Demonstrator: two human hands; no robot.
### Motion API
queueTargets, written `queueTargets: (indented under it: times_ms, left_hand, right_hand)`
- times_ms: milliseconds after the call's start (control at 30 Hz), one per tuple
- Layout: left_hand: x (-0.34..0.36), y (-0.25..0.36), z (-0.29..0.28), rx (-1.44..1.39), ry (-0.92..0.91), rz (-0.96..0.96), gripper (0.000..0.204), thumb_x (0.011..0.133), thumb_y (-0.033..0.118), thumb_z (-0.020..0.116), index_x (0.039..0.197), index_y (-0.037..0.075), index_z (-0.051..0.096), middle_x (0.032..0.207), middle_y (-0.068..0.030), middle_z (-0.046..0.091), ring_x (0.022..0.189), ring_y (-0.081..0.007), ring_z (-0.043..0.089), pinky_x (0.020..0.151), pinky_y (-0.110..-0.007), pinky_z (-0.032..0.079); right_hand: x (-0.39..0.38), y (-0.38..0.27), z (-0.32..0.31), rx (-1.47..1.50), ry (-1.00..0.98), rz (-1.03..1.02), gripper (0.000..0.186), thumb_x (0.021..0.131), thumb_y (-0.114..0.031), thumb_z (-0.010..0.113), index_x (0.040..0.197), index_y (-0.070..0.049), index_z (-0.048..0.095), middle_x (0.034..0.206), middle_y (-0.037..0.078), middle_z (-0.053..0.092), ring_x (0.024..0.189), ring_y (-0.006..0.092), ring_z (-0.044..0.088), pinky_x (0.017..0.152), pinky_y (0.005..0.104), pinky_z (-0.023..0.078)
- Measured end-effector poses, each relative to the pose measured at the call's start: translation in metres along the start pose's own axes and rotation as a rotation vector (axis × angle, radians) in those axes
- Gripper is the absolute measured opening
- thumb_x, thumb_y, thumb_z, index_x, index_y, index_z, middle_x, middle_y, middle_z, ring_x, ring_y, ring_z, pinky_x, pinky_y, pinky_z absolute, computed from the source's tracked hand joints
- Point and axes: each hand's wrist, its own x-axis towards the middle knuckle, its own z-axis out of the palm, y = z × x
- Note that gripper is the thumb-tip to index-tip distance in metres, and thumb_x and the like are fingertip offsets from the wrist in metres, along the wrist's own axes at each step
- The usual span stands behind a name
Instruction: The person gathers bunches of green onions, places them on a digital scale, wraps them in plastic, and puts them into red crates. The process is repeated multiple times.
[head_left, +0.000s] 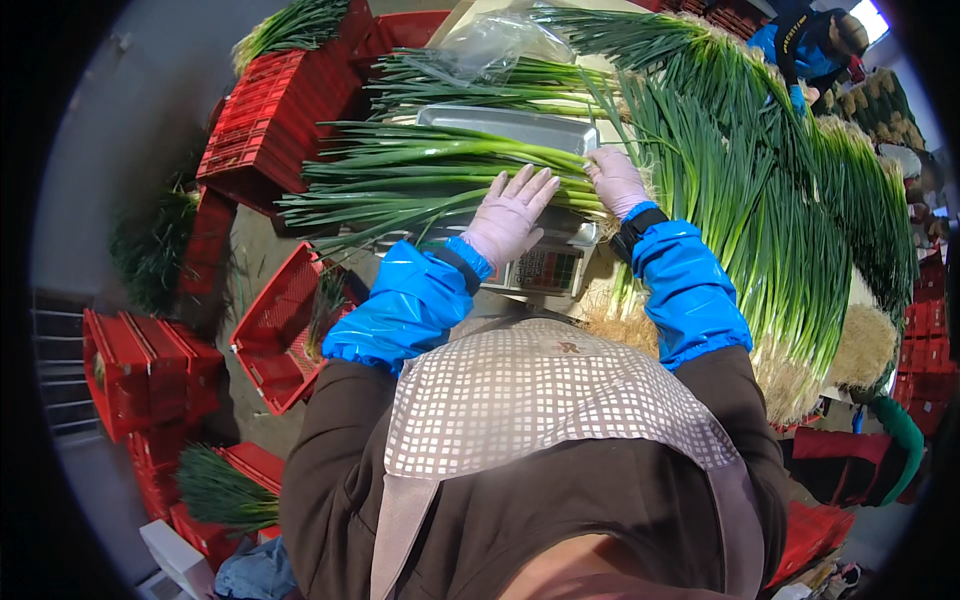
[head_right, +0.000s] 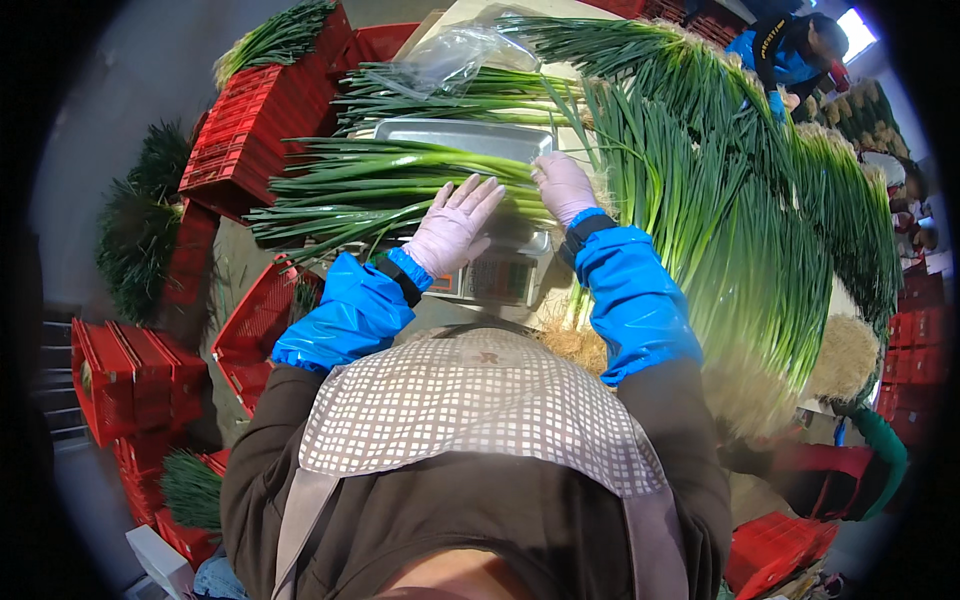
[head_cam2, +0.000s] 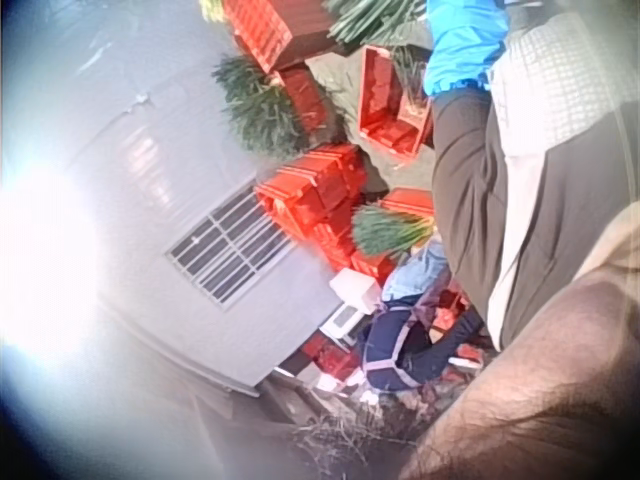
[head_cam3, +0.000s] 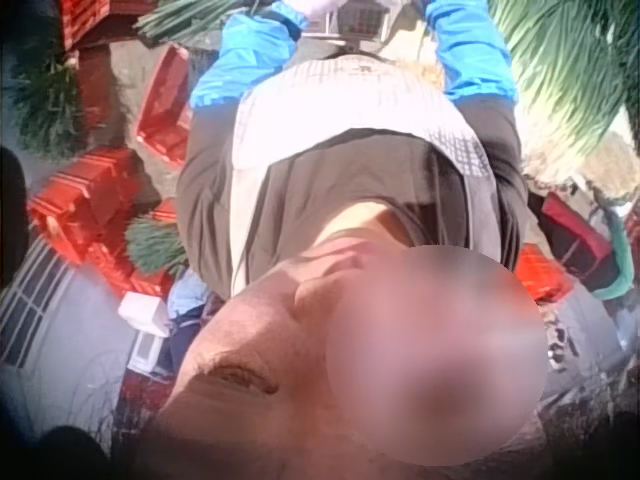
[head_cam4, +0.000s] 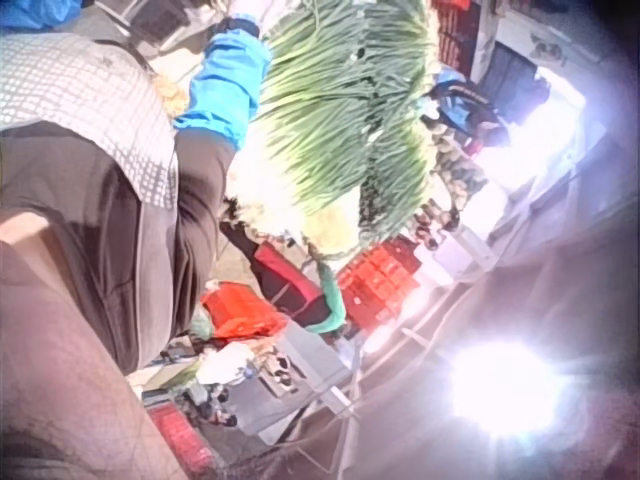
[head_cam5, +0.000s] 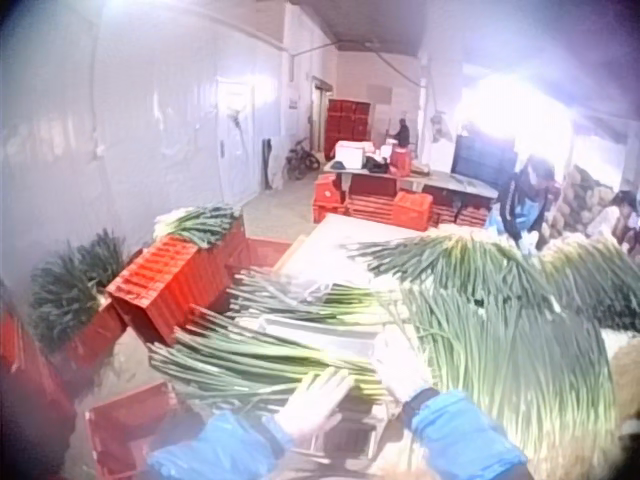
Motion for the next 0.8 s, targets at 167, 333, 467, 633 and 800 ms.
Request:
queueTargets:
  times_ms: [167,333,467,633,800]
  left_hand:
    - [0.02,-0.009,0.005,0.059,0.089,-0.041,0.089,0.077,0.035,0.069,0.149,0.013,0.023,0.151,-0.0131,0.03,0.141,-0.0317,0.025,0.115,-0.05,0.017]
    - [0.039,-0.014,-0.002,0.177,-0.122,-0.123,0.101,0.074,0.045,0.073,0.151,0.014,0.017,0.153,-0.012,0.027,0.144,-0.0329,0.02,0.114,-0.054,0.012]
    - [0.016,-0.026,-0.014,0.071,0.029,-0.174,0.106,0.071,0.046,0.075,0.152,0.012,0.015,0.154,-0.0134,0.024,0.144,-0.0346,0.019,0.114,-0.056,0.013]
    - [-0.049,-0.068,-0.046,-0.012,0.358,-0.344,0.1,0.072,0.041,0.077,0.149,0.008,0.023,0.148,-0.0182,0.034,0.139,-0.0379,0.027,0.112,-0.051,0.021]
    - [-0.106,-0.105,-0.104,0.021,0.656,-0.52,0.082,0.079,0.032,0.075,0.144,0.004,0.034,0.141,-0.0176,0.044,0.134,-0.0379,0.035,0.11,-0.046,0.026]
  right_hand:
    - [-0.007,-0.012,-0.014,0.206,0.162,-0.072,0.021,0.092,-0.02,0.057,0.107,-0.007,0.063,0.102,0.016,0.06,0.098,0.0346,0.057,0.086,0.0401,0.046]
    - [-0.033,0.0,-0.062,0.297,0.417,0.054,0.022,0.093,-0.024,0.058,0.103,-0.006,0.064,0.1,0.014,0.062,0.092,0.0321,0.059,0.081,0.037,0.047]
    - [-0.092,0.033,-0.108,0.573,0.543,0.307,0.03,0.099,-0.025,0.05,0.116,-0.003,0.062,0.102,0.008,0.067,0.09,0.0169,0.062,0.085,0.0306,0.049]
    - [-0.186,0.085,-0.121,0.681,0.637,0.72,0.03,0.095,-0.021,0.05,0.116,-0.003,0.061,0.092,0.006,0.063,0.085,0.0166,0.058,0.079,0.0285,0.046]
    - [-0.262,0.151,-0.079,0.34,0.416,0.706,0.022,0.095,-0.021,0.055,0.097,0.0,0.059,0.083,0.007,0.061,0.074,0.0136,0.056,0.067,0.0259,0.044]
